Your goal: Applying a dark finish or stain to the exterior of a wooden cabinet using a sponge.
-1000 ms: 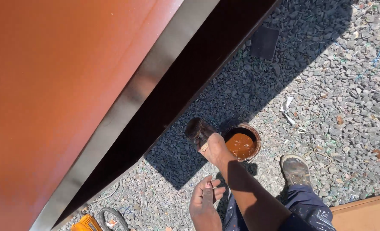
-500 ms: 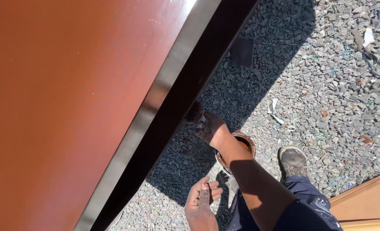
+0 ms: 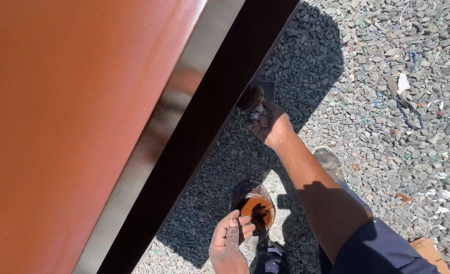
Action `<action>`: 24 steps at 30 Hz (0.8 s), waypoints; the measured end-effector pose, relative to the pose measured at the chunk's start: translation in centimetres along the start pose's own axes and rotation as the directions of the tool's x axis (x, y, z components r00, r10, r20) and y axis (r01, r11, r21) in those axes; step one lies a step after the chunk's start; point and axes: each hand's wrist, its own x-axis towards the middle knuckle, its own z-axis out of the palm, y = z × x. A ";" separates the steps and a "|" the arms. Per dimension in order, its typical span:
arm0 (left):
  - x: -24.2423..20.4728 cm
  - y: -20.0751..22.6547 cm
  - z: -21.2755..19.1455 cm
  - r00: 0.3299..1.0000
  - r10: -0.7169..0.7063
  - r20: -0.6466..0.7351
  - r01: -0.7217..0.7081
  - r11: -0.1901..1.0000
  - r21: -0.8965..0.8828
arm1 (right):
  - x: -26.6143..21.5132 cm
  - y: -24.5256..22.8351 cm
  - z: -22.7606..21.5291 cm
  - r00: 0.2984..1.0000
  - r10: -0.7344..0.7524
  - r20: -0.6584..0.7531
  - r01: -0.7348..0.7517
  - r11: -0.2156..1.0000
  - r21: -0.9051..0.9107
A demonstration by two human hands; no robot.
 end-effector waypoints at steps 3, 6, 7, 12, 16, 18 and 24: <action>-1.3 0.2 4.1 1.000 -0.029 0.000 0.029 0.999 -0.019 | 1.5 -6.8 1.2 0.988 -0.153 0.032 0.156 0.982 -0.107; -2.3 -0.6 7.7 0.999 -0.017 0.029 0.018 0.999 -0.028 | 1.6 -10.9 2.9 0.941 -0.336 0.041 0.331 0.887 -0.321; -2.7 -0.6 8.4 0.999 -0.021 0.024 0.021 0.999 -0.025 | 1.2 -11.6 3.2 0.943 -0.332 0.036 0.325 0.889 -0.322; -3.7 -1.7 8.6 0.997 -0.078 0.029 0.080 0.993 -0.085 | 0.6 -11.1 5.3 0.925 -0.375 0.061 0.331 0.717 -0.613; -3.1 -1.2 5.5 0.999 -0.041 -0.008 0.041 0.999 -0.021 | 0.1 -5.4 3.6 0.891 -0.429 0.148 0.430 0.695 -0.576; -2.9 -1.0 3.7 0.994 -0.058 -0.096 0.054 0.997 -0.046 | -1.5 -1.7 2.3 0.818 -0.427 0.384 0.571 0.679 -0.461; -1.4 -1.4 -3.1 0.992 0.029 -0.124 -0.035 0.998 -0.048 | -3.9 13.3 -3.3 0.837 -0.380 0.395 0.546 0.525 -0.653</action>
